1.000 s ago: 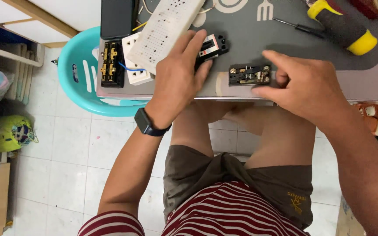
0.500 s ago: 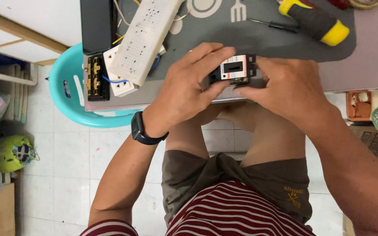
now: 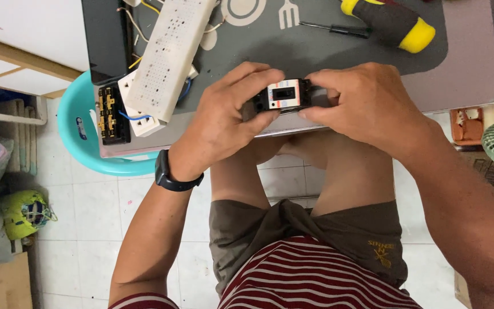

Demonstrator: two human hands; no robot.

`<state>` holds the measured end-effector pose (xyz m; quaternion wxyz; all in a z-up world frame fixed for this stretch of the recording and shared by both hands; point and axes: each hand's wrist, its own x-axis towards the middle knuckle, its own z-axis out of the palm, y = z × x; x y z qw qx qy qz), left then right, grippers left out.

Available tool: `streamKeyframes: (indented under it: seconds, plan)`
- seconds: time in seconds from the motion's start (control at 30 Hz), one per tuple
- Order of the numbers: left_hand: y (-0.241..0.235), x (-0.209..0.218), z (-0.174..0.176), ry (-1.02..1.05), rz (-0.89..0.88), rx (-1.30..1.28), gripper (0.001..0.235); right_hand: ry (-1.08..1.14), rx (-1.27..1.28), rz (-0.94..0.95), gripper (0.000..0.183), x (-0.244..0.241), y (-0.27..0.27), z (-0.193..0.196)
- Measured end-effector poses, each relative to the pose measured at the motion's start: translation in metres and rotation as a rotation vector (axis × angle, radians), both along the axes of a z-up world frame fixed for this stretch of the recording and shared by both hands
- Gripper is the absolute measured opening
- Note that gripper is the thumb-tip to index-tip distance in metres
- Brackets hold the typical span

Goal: The person assembles a small black electrical component by inserting a metal piece and securing it with a screwdriver. They then attach a white circuit breaker to the component and tighten the screws. Finally, they use pliers to adjust the wiring on the assembled unit.

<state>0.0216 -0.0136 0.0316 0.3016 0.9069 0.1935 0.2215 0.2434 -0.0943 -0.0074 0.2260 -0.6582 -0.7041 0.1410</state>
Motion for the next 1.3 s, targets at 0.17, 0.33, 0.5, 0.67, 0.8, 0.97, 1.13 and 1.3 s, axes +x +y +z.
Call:
streamKeyframes:
  seconds: [0.17, 0.33, 0.5, 0.67, 0.8, 0.97, 1.13, 1.3]
  plan:
    - [-0.004, 0.000, -0.002, 0.023, 0.039, -0.032, 0.040, -0.053, 0.000, 0.029, 0.042, 0.003, 0.003, -0.004]
    - [-0.002, 0.004, -0.005, -0.008, -0.003, 0.039, 0.043, 0.009, -0.079, 0.030, 0.015, 0.005, 0.007, -0.003]
    - [-0.003, -0.001, -0.007, 0.099, 0.063, -0.038, 0.047, 0.002, -0.138, 0.014, 0.018, 0.006, 0.011, -0.008]
    - [-0.009, 0.003, -0.008, 0.118, 0.097, 0.088, 0.052, 0.021, -0.160, 0.030, 0.022, 0.006, 0.010, 0.000]
    - [-0.005, 0.011, -0.005, 0.158, 0.107, 0.042, 0.054, 0.047, -0.179, 0.063, 0.023, 0.009, 0.010, 0.002]
    - [0.000, 0.011, -0.009, 0.100, 0.080, -0.061, 0.050, 0.074, -0.189, 0.073, 0.044, 0.009, 0.013, 0.005]
    - [0.003, 0.005, -0.009, 0.130, 0.075, -0.003, 0.048, 0.020, -0.100, 0.092, 0.015, 0.009, 0.013, -0.003]
    - [0.011, -0.005, -0.021, 0.095, 0.030, -0.097, 0.054, -0.018, -0.151, 0.133, 0.018, 0.011, 0.017, 0.001]
